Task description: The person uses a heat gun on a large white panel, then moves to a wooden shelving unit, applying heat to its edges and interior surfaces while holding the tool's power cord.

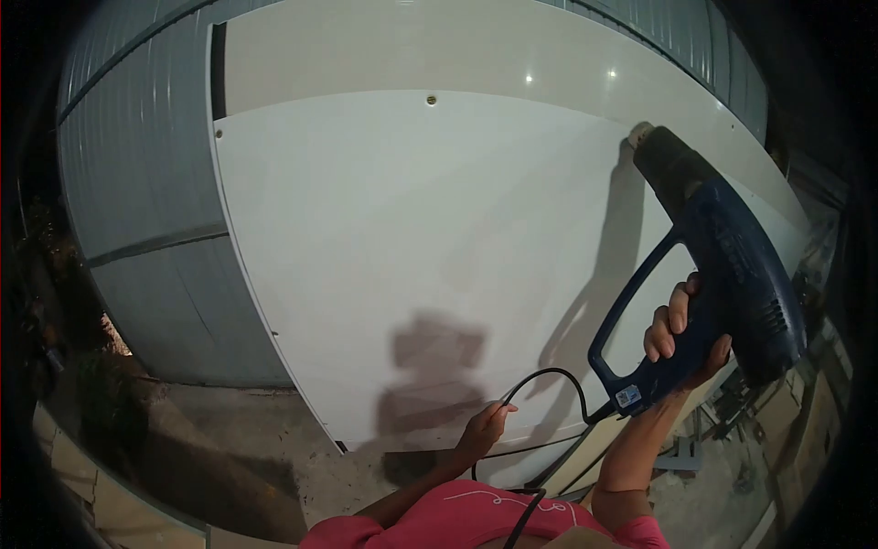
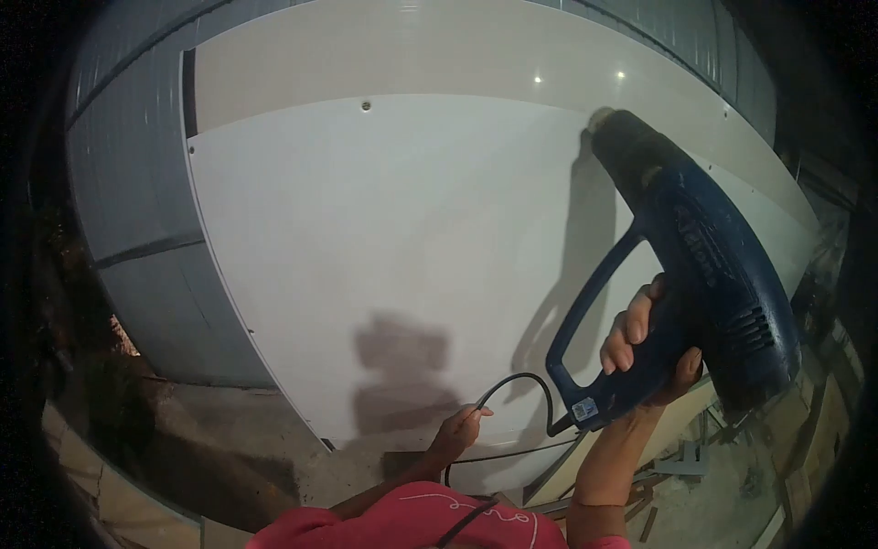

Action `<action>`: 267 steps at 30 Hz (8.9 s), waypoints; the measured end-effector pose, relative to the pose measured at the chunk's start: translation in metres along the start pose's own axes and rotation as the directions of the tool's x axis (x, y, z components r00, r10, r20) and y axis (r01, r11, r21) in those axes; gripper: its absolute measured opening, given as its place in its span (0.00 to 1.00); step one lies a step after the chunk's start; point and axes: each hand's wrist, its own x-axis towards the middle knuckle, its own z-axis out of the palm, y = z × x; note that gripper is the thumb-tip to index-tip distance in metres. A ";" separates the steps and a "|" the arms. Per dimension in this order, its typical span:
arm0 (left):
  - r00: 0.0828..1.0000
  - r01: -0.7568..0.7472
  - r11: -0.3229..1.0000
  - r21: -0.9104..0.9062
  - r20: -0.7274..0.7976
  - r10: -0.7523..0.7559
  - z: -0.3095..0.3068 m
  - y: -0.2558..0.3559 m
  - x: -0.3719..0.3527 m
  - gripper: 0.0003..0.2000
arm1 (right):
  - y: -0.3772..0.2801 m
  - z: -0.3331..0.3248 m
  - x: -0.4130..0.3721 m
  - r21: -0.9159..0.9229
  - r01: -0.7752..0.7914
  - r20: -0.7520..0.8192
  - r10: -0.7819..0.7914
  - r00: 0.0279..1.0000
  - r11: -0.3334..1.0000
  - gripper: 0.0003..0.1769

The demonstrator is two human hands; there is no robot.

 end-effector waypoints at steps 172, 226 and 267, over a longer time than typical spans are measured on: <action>0.835 -0.548 0.832 -0.081 -0.109 0.539 0.929 0.022 0.424 0.16 | -0.763 -0.540 -0.477 0.266 -0.628 -0.860 0.475 0.187 0.731 0.21; 0.764 -0.562 0.825 -0.064 -0.422 0.488 1.164 -0.126 0.501 0.11 | -1.055 -0.792 -0.434 0.407 -0.713 -0.832 0.554 -0.031 0.571 0.20; 0.800 -0.275 0.958 0.078 -0.534 0.273 1.217 -0.217 0.457 0.14 | -1.089 -0.926 -0.425 0.498 -0.735 -0.694 0.720 -0.019 0.461 0.17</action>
